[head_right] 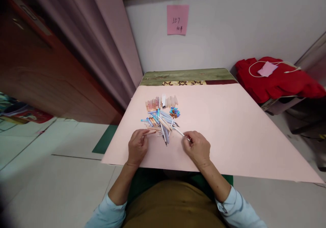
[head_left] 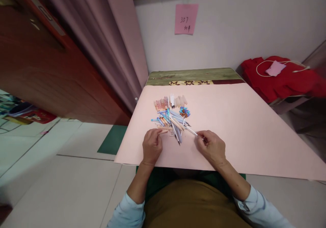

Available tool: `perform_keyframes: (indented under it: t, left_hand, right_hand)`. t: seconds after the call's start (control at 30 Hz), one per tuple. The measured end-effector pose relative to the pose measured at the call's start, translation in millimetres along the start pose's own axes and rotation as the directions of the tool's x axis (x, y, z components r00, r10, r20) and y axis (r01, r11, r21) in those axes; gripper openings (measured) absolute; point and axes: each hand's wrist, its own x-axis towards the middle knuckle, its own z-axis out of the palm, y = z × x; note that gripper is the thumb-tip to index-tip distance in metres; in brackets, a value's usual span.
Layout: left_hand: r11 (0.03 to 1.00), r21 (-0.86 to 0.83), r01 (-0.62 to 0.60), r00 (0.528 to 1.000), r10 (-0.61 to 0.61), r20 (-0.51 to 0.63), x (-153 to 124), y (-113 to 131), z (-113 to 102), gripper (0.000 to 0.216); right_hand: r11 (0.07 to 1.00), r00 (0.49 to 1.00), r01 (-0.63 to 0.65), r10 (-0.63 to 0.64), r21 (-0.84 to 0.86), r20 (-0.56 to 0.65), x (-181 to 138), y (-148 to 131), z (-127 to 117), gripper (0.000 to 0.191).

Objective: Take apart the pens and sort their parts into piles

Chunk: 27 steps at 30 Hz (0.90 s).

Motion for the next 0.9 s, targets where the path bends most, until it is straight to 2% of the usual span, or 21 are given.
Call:
perform_keyframes:
  t: [0.17, 0.5, 0.67, 0.8, 0.9]
  left_hand:
    - [1.000, -0.012, 0.018, 1.000, -0.018, 0.004, 0.0, -0.3, -0.8, 0.028]
    - [0.999, -0.043, 0.030, 0.999, -0.031, -0.013, -3.8, -0.1, -0.6, 0.021]
    - [0.999, -0.048, 0.011, 1.000, -0.011, 0.010, -2.8, 0.7, -2.1, 0.017]
    - [0.998, -0.052, 0.040, 0.998, -0.042, -0.036, -3.3, 2.3, -4.7, 0.014]
    - [0.993, -0.094, 0.075, 0.991, -0.085, -0.107, -3.8, 5.7, -5.9, 0.013]
  right_hand:
    - [0.993, 0.997, 0.073, -0.073, -0.091, 0.004, 1.6, 3.1, 4.7, 0.019]
    - [0.992, 0.993, 0.114, -0.112, -0.060, 0.034, 1.4, 5.2, 4.7, 0.021]
    - [0.976, 0.978, 0.204, -0.198, -0.083, 0.071, -0.5, 6.0, 7.0, 0.024]
    - [0.942, 0.952, 0.300, -0.286, -0.148, 0.110, -2.7, 3.0, 8.0, 0.025]
    - [0.941, 0.952, 0.303, -0.293, -0.148, 0.087, -3.8, -0.9, 6.5, 0.026]
